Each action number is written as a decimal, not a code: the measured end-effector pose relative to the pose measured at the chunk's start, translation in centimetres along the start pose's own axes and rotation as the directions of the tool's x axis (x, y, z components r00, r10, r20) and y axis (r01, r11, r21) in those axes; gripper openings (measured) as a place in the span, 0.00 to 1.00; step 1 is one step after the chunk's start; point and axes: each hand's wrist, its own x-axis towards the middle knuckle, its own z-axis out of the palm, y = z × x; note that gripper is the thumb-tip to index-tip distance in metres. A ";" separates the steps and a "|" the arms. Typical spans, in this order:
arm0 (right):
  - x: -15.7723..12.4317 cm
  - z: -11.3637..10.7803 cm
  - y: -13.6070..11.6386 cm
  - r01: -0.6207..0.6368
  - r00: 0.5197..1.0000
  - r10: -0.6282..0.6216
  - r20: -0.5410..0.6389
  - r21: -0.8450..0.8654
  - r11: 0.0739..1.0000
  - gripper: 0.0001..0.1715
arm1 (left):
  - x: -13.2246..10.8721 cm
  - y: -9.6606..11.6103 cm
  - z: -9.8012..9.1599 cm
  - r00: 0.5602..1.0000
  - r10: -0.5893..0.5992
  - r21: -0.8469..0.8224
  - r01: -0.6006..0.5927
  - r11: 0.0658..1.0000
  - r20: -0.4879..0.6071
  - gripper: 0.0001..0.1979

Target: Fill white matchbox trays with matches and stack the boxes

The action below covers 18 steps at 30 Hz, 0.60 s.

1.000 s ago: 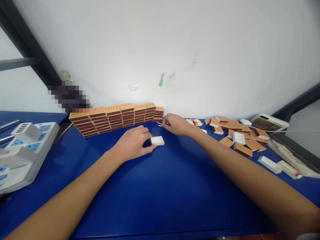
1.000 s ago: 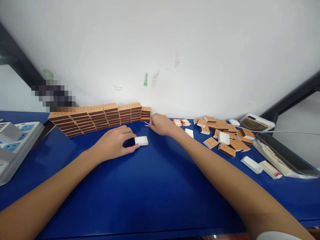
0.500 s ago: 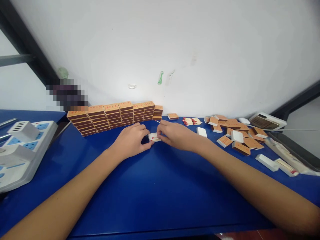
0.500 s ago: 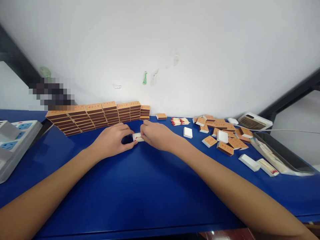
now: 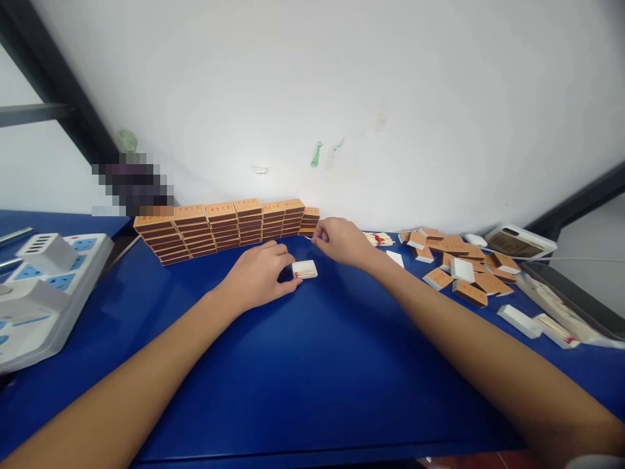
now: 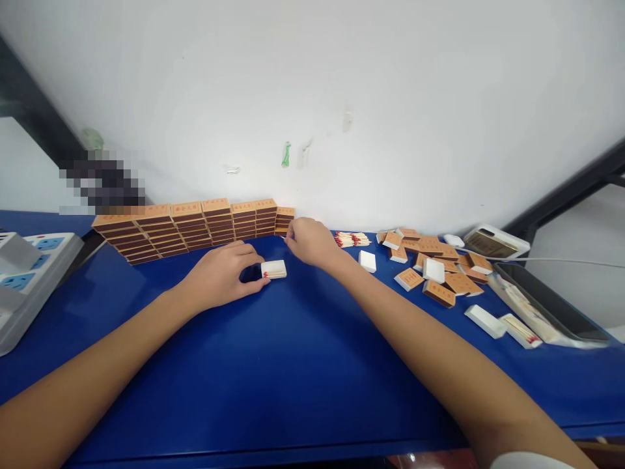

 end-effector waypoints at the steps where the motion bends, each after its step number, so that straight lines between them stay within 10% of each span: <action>1: 0.6 0.4 0.3 -0.061 0.998 0.061 0.010 0.004 0.998 0.04 | 0.0 0.0 0.0 1.000 -0.003 -0.003 0.003 1.000 0.002 0.13; 9: 0.9 1.6 1.0 -0.062 0.996 0.058 0.067 0.054 0.997 0.09 | 0.0 0.0 0.0 1.000 -0.005 -0.004 0.005 1.000 0.001 0.14; 18: -5.3 -4.0 7.8 -0.256 0.967 0.256 0.004 0.002 0.967 0.10 | 0.0 0.4 -0.1 0.999 0.037 -0.037 -0.037 0.999 -0.009 0.13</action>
